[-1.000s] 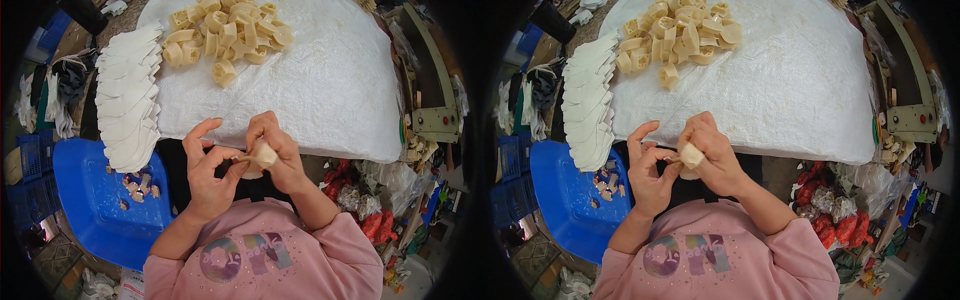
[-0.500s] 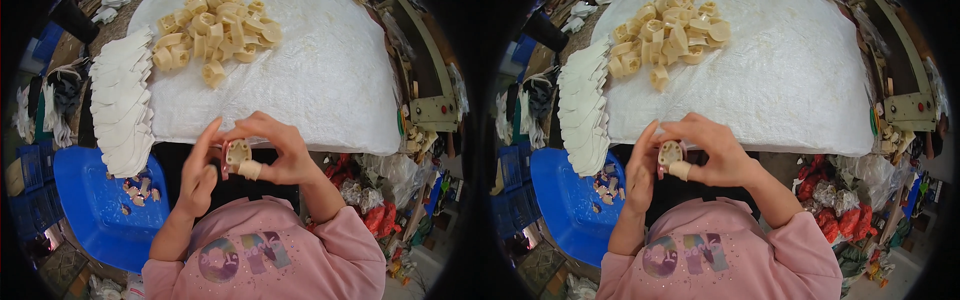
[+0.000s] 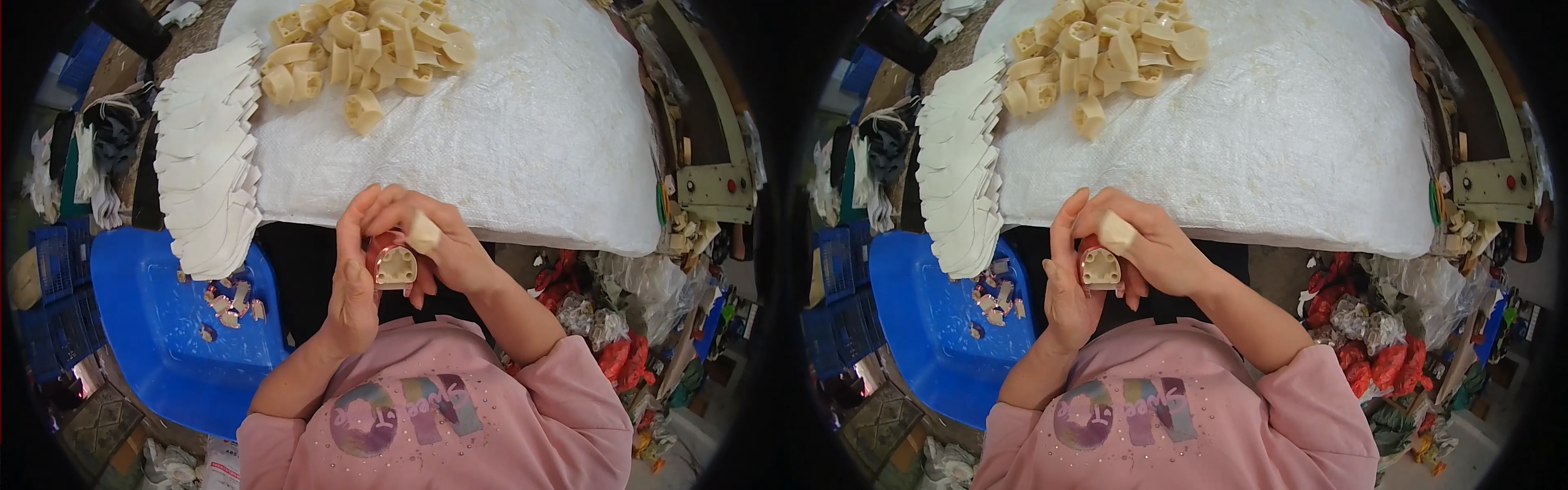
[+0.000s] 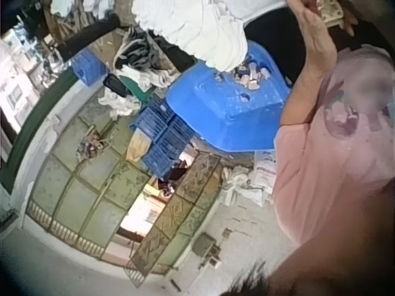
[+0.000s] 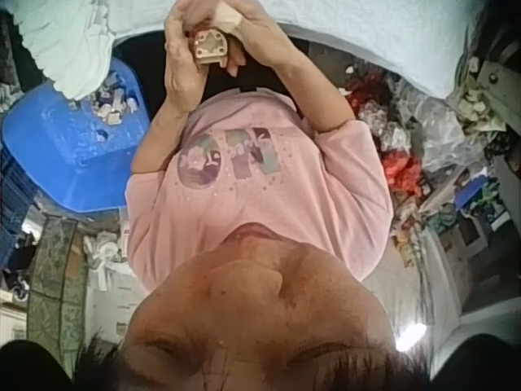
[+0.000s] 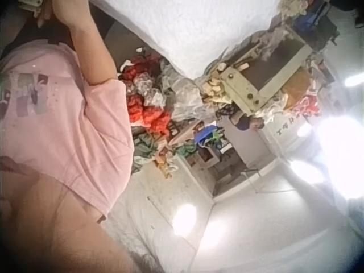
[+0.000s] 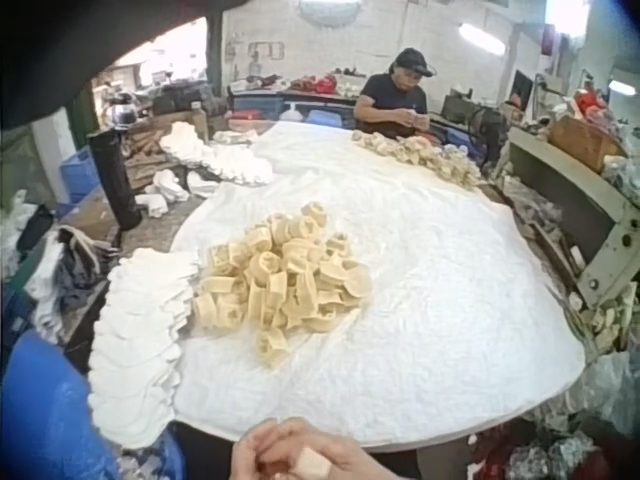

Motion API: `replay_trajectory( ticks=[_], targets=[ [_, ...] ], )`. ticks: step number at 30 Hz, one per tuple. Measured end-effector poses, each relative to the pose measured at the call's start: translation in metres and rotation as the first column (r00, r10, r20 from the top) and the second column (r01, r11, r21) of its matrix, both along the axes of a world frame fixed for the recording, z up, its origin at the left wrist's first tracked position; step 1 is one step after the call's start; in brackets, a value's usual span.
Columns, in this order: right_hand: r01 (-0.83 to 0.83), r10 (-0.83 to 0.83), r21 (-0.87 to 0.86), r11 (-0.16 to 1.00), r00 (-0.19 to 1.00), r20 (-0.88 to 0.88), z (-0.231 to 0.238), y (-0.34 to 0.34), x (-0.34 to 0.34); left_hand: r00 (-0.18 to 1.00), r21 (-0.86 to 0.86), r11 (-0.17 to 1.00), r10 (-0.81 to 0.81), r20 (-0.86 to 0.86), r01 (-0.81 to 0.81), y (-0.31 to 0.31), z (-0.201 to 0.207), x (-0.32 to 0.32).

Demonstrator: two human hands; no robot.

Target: Manually assembling small plastic or rubber shoe components onto white curved pieces.

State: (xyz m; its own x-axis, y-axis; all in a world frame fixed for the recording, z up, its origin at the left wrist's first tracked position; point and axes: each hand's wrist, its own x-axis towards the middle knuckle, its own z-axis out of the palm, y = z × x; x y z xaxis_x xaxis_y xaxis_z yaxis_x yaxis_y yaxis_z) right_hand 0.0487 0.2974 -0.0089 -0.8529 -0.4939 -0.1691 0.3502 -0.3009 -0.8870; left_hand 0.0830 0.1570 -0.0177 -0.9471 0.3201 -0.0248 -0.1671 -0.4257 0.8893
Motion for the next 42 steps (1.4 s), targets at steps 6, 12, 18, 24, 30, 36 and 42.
replay_trajectory(
  ticks=[6, 12, 18, 24, 30, 36, 42],
  targets=[
    [-0.125, 0.125, -0.005, 0.992, 0.991, 0.050, -0.003, -0.001, -0.002, 0.973, -0.279, 0.943, 0.133, -0.187, -0.183, 0.008, 0.000, 0.010],
    [0.106, -0.057, 0.111, 0.988, 0.925, -0.375, -0.020, -0.015, 0.015, 0.900, -0.365, 0.854, 0.234, -0.369, -0.372, 0.012, -0.009, 0.006],
    [0.241, -0.206, 0.032, 0.970, 0.883, -0.422, -0.034, -0.029, 0.029, 0.902, -0.222, 0.885, 0.358, -0.241, -0.410, 0.010, -0.005, -0.004],
    [0.283, -0.211, 0.050, 0.958, 0.811, -0.546, -0.028, -0.030, 0.023, 0.867, -0.238, 0.846, 0.408, -0.287, -0.477, 0.016, -0.002, -0.002],
    [0.238, -0.201, 0.094, 0.967, 0.933, -0.297, -0.019, -0.022, 0.018, 0.980, -0.059, 0.980, 0.187, -0.064, -0.191, -0.001, -0.011, -0.005],
    [0.087, -0.086, -0.013, 0.996, 0.993, 0.079, -0.014, -0.013, 0.013, 0.993, -0.156, 0.981, 0.105, -0.057, -0.113, -0.001, -0.010, -0.001],
    [0.148, -0.158, -0.124, 0.981, 0.984, -0.078, -0.028, -0.019, 0.020, 0.887, -0.329, 0.907, 0.094, -0.453, -0.264, 0.002, -0.017, -0.002]
  ],
)
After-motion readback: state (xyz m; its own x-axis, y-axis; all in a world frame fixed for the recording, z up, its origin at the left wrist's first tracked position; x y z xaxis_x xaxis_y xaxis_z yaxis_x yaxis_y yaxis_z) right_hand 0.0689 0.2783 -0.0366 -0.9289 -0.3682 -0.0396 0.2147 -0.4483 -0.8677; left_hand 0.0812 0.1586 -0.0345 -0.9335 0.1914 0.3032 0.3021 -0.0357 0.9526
